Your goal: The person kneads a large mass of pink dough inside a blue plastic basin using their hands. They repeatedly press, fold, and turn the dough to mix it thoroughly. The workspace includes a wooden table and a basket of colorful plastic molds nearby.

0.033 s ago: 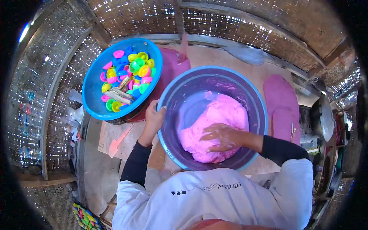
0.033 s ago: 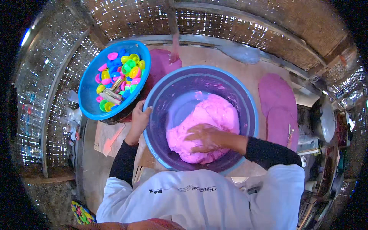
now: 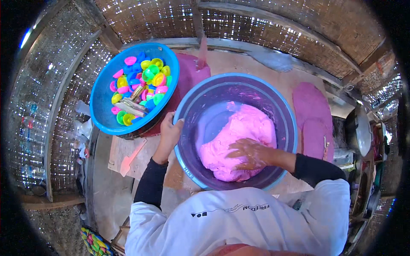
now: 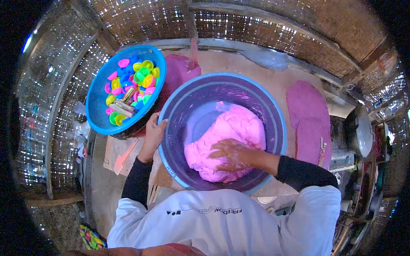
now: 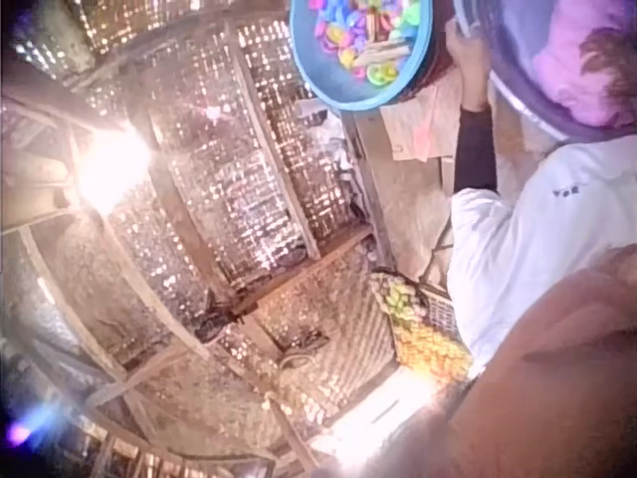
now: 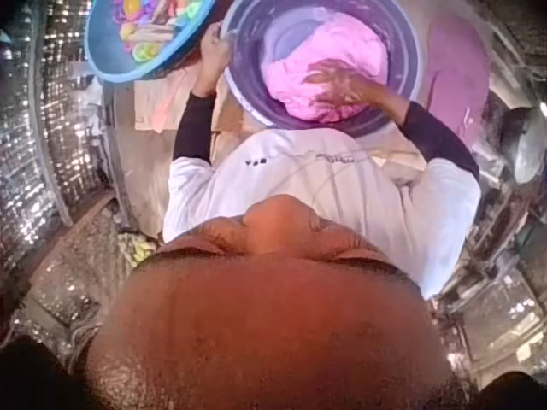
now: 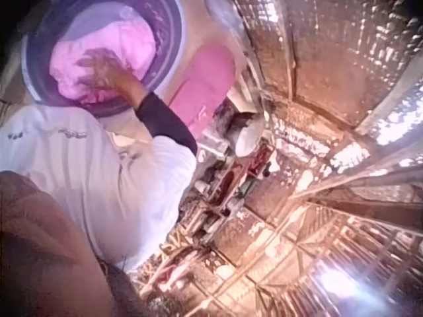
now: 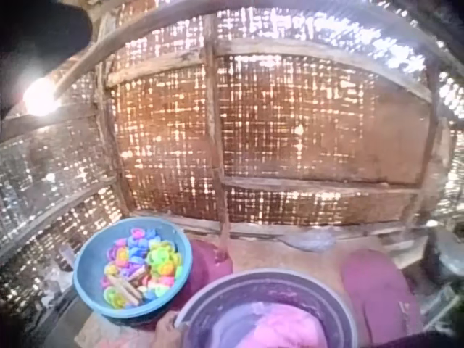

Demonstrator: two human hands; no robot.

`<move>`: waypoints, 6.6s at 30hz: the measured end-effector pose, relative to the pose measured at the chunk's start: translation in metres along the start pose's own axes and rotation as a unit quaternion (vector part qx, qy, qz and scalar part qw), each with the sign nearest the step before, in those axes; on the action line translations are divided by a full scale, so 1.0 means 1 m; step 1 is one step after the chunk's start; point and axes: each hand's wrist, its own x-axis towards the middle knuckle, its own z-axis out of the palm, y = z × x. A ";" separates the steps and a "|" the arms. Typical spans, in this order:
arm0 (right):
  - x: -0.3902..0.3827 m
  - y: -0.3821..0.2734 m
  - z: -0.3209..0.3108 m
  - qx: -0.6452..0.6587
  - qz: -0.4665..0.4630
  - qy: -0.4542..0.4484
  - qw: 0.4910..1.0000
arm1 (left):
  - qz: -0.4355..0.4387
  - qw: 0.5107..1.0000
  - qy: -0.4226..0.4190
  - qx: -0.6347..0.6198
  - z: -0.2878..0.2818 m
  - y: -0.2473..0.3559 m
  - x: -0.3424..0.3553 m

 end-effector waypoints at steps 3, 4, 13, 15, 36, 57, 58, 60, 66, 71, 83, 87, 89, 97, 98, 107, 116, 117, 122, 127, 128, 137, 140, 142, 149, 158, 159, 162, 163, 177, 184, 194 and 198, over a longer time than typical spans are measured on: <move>-0.022 0.008 0.004 -0.002 0.047 0.029 0.999 | -0.010 1.000 -0.017 -0.025 0.003 0.001 0.000; -0.023 0.010 0.003 0.000 0.073 0.022 0.997 | -0.021 0.999 -0.019 -0.027 0.003 0.002 -0.001; 0.056 0.053 0.037 -0.117 0.126 -0.005 0.985 | -0.021 1.000 -0.011 0.014 0.006 0.011 -0.009; 0.070 0.072 0.047 -0.109 0.068 0.064 0.990 | -0.026 1.000 -0.005 0.009 0.007 0.011 -0.011; 0.006 0.031 0.019 -0.199 0.061 -0.040 0.977 | -0.002 1.000 -0.001 0.010 0.004 -0.003 0.001; 0.156 0.120 0.037 -0.166 0.230 0.067 0.957 | 0.033 0.987 -0.003 0.157 0.000 -0.004 -0.005; 0.158 0.117 0.036 -0.155 0.250 0.082 0.952 | 0.017 0.988 -0.008 0.154 -0.003 -0.004 -0.003; 0.148 0.112 0.035 -0.120 0.186 0.055 0.974 | 0.017 0.990 -0.012 0.142 -0.003 -0.006 -0.002; 0.046 0.125 0.002 0.014 0.054 0.113 0.992 | -0.007 0.998 -0.004 0.063 0.003 0.006 -0.009; -0.011 0.150 -0.024 0.171 0.329 0.074 0.926 | -0.008 0.998 -0.001 0.063 0.006 0.010 -0.011; 0.116 0.213 0.003 0.387 0.199 0.047 0.899 | -0.031 0.993 0.002 0.114 0.005 0.017 -0.011; 0.149 0.217 0.002 0.111 -0.159 0.053 0.980 | -0.024 0.997 0.010 0.077 0.008 0.017 -0.009; 0.185 0.198 0.015 0.205 -0.061 -0.053 0.975 | -0.026 0.995 0.015 0.094 0.006 0.016 -0.008; 0.205 0.084 0.044 0.157 0.040 -0.307 0.938 | 0.021 0.988 0.014 0.151 0.001 0.008 0.000; 0.195 0.066 0.038 0.132 0.049 -0.323 0.936 | 0.011 0.991 0.011 0.136 0.000 0.007 0.001; -0.020 -0.018 -0.002 -0.102 -0.065 0.001 0.993 | 0.016 0.996 -0.004 0.091 0.002 0.005 0.000; -0.009 0.029 0.051 -0.173 0.143 0.051 0.973 | 0.001 0.994 0.001 0.109 0.007 0.014 -0.016; 0.006 0.034 0.050 -0.180 0.140 0.064 0.971 | 0.003 0.994 0.009 0.108 0.007 0.013 -0.017; 0.054 0.071 0.053 -0.170 0.070 0.074 0.980 | 0.002 0.994 0.022 0.105 0.009 0.020 -0.028; 0.120 0.117 0.073 -0.197 0.044 0.099 0.974 | 0.002 0.992 0.034 0.118 0.004 0.005 -0.026; 0.134 0.115 0.066 -0.208 0.094 0.050 0.972 | -0.003 0.990 0.039 0.134 0.002 0.003 -0.025; 0.079 0.088 0.013 0.077 0.093 -0.090 0.989 | 0.004 0.998 0.003 0.062 0.002 -0.006 -0.012; 0.017 0.010 0.015 -0.018 0.035 -0.069 0.997 | 0.030 0.998 -0.018 0.047 -0.003 -0.010 -0.004; -0.010 -0.022 0.035 -0.139 0.037 -0.037 0.989 | 0.040 0.995 -0.052 0.074 0.001 -0.007 0.011; 0.022 0.009 0.069 -0.249 0.096 0.042 0.963 | 0.025 0.989 -0.116 0.084 0.007 0.010 0.029; 0.085 0.077 0.078 -0.206 0.020 0.152 0.966 | -0.004 0.998 0.053 0.035 0.013 0.007 -0.067; 0.095 0.079 0.079 -0.205 0.031 0.117 0.971 | -0.023 0.996 0.083 0.035 0.016 0.005 -0.088; 0.123 0.076 0.080 -0.200 0.064 0.049 0.977 | -0.066 0.992 0.111 -0.002 0.030 -0.013 -0.152; 0.130 0.073 0.084 -0.195 0.073 0.052 0.977 | -0.093 0.986 0.114 -0.075 0.038 -0.010 -0.168; 0.025 0.089 -0.087 0.021 0.173 0.018 0.985 | -0.055 0.998 -0.032 -0.016 -0.010 -0.002 0.004; 0.050 0.169 -0.072 0.594 0.388 0.129 0.693 | 0.020 0.995 -0.035 0.086 0.000 0.015 0.013; 0.115 0.211 -0.030 0.400 0.155 0.037 0.903 | 0.023 0.993 -0.021 0.114 0.001 0.010 0.016; 0.147 0.212 -0.013 0.287 0.033 -0.001 0.957 | -0.014 0.995 -0.009 0.097 -0.002 0.003 0.015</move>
